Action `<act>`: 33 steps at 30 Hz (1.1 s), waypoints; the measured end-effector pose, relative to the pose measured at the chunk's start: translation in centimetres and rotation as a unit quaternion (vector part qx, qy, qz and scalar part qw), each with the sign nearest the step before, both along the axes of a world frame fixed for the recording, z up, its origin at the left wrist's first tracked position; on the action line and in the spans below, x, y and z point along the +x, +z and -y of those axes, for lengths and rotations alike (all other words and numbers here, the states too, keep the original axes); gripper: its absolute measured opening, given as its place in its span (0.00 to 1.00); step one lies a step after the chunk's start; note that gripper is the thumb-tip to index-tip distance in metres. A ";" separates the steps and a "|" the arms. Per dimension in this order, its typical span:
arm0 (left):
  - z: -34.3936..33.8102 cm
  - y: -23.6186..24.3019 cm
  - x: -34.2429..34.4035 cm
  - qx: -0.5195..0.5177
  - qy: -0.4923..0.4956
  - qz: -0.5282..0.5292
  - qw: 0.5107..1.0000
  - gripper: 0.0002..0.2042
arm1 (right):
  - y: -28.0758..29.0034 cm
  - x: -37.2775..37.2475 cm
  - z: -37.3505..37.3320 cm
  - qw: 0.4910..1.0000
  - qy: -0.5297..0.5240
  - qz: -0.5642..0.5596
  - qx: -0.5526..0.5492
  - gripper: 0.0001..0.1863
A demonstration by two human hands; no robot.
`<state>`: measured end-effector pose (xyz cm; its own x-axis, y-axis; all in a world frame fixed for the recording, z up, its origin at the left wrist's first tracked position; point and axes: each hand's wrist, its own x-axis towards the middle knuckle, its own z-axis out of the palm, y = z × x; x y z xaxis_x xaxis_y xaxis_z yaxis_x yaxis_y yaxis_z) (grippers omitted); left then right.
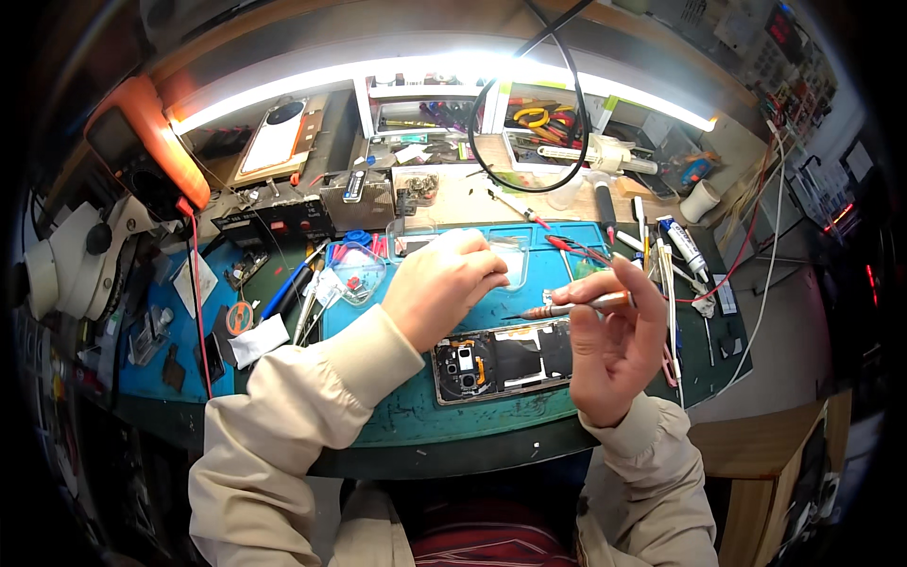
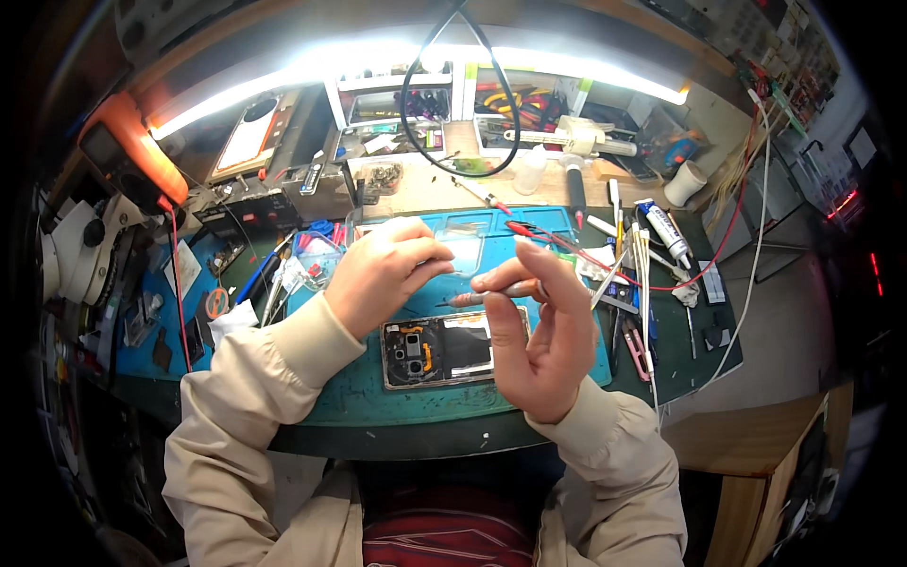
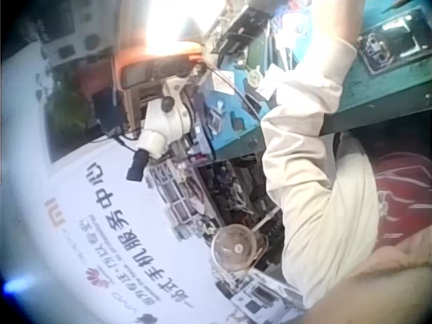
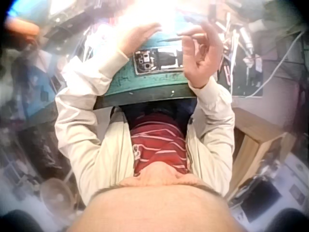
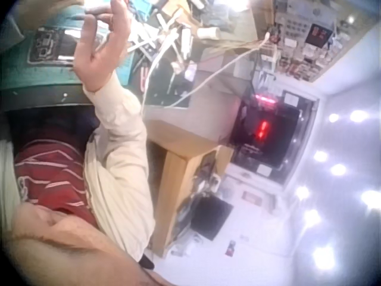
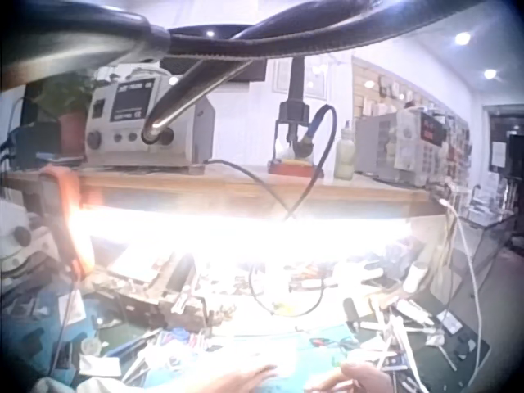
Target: The person cleans the back of an orange smartphone with a green card, then removes the back cover to expose the internal components. They proceed to handle small internal parts and wires with their fingers.
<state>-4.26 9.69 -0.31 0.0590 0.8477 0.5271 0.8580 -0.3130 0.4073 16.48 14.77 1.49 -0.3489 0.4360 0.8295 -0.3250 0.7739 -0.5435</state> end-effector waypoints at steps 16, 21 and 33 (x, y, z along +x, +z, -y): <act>12.2 1.2 -1.4 -0.144 -0.050 0.182 0.972 0.10 | -0.7 -2.6 2.6 0.978 0.125 0.158 0.050 0.30; 12.8 0.0 -0.9 -0.143 -0.095 0.206 0.963 0.11 | -0.7 -2.6 2.9 0.969 0.158 0.190 0.021 0.30; 13.1 -1.0 -0.6 -0.134 -0.105 0.209 0.963 0.10 | -0.6 -2.6 3.3 0.961 0.183 0.203 0.043 0.28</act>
<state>-4.91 -3.42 -1.34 0.0750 0.9490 0.3061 0.5304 -0.2979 0.7937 13.91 11.50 0.92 -0.7677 0.1583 0.6209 -0.3592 0.6962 -0.6216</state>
